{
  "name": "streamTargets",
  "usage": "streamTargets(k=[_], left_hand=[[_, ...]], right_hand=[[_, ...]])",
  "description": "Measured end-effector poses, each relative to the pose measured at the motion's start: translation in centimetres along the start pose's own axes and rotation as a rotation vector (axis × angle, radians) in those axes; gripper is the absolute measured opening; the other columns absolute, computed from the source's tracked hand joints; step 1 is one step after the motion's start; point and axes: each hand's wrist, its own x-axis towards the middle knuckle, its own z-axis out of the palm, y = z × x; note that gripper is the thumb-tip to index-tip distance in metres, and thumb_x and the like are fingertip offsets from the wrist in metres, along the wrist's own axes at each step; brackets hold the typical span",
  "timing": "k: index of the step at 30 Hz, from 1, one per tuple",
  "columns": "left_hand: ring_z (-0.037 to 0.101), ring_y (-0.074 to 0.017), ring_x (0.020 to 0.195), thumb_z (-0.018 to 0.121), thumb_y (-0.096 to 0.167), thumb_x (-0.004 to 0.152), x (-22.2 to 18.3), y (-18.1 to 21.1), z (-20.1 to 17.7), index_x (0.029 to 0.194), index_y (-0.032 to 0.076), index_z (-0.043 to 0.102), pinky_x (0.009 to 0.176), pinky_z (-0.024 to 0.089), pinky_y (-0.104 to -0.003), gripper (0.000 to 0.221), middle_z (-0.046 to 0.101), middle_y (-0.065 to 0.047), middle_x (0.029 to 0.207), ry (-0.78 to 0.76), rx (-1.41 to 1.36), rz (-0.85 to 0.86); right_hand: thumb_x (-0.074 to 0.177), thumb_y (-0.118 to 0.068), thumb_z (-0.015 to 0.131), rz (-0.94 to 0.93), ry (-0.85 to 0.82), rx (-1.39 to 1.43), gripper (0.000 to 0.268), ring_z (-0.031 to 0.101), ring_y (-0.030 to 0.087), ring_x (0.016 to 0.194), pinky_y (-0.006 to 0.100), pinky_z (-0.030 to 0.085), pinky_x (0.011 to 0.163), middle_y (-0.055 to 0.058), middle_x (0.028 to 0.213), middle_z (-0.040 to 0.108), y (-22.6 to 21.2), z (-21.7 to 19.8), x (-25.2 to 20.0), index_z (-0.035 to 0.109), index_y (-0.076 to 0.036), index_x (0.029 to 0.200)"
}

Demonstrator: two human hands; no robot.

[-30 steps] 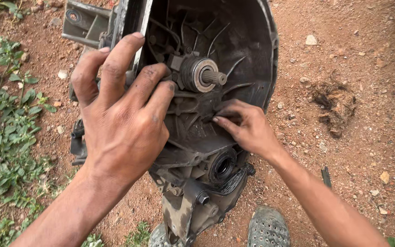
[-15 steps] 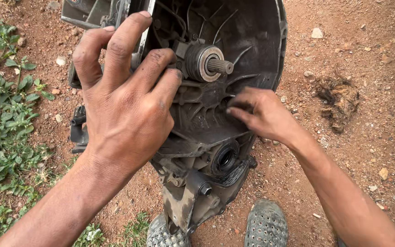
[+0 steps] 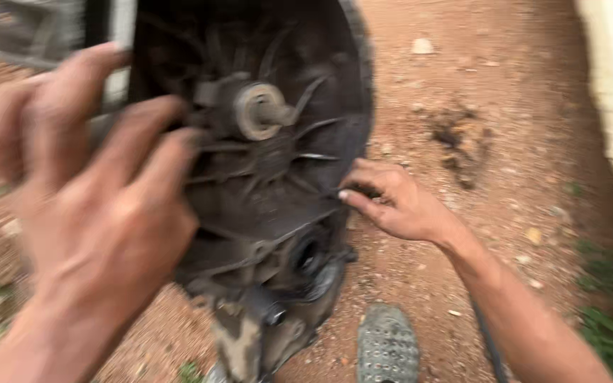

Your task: The person cleans the interior of a transmission housing by wiping it with a cloth and scraping the edges with a flat tool.

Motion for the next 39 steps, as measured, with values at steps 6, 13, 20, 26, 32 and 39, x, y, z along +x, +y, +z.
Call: streamTargets(k=[6,13,20,26,32,39], left_hand=[[0.035,-0.0253,0.148,0.063,0.0,0.097,0.0,1.3,3.1,0.131,0.003,0.049,0.123,0.026,-0.044,0.037,0.053,-0.011,0.143,0.093,-0.197,-0.143],[0.036,-0.0276,0.148,0.062,0.002,0.107,-0.9,-0.4,0.0,0.153,0.001,0.029,0.124,0.028,-0.046,0.057,0.041,-0.019,0.152,0.077,-0.296,-0.34],[0.034,-0.0254,0.148,0.062,0.006,0.115,-1.4,-0.2,0.6,0.157,0.0,0.028,0.124,0.026,-0.044,0.055,0.039,-0.017,0.154,0.063,-0.359,-0.426],[0.035,-0.028,0.148,0.06,0.005,0.116,-1.4,0.5,-0.4,0.158,0.002,0.033,0.12,0.027,-0.045,0.049,0.032,-0.015,0.157,0.04,-0.387,-0.489],[0.036,-0.0247,0.152,0.055,0.006,0.12,-0.6,0.7,-0.9,0.159,0.002,0.032,0.127,0.028,-0.042,0.046,0.03,-0.014,0.158,0.047,-0.498,-0.489],[0.035,-0.0289,0.145,0.062,0.008,0.116,-1.4,0.3,-0.6,0.157,0.001,0.032,0.12,0.023,-0.043,0.051,0.036,-0.017,0.156,0.031,-0.358,-0.453]], right_hand=[[0.093,-0.031,0.065,0.433,-0.257,-0.01,0.031,0.066,0.037,0.106,0.049,0.054,0.089,0.017,0.12,0.069,9.0,-0.2,-6.4,0.076,-0.008,0.11],[0.089,-0.06,0.071,0.803,0.238,-0.445,0.079,0.038,0.055,0.138,0.065,0.036,0.108,0.036,0.154,0.032,22.9,-4.8,-2.3,0.046,-0.024,0.155],[0.099,-0.021,0.076,0.663,0.583,-0.411,0.058,0.072,0.036,0.105,0.051,0.059,0.093,0.027,0.112,0.074,25.5,-4.6,-3.5,0.053,-0.002,0.149],[0.077,0.0,0.073,-0.155,0.658,-0.337,0.041,0.063,0.033,0.112,0.039,0.061,0.084,0.035,0.13,0.057,3.0,-6.6,-3.7,0.058,0.007,0.114],[0.085,-0.003,0.071,-0.786,0.244,-0.249,0.042,0.06,0.035,0.127,0.044,0.054,0.103,0.02,0.136,0.063,-15.0,-0.8,7.1,0.066,-0.01,0.126],[0.075,-0.006,0.054,-1.01,0.006,-0.363,0.051,0.061,0.036,0.129,0.044,0.055,0.105,0.023,0.13,0.068,-9.1,1.1,9.5,0.065,0.002,0.124]])
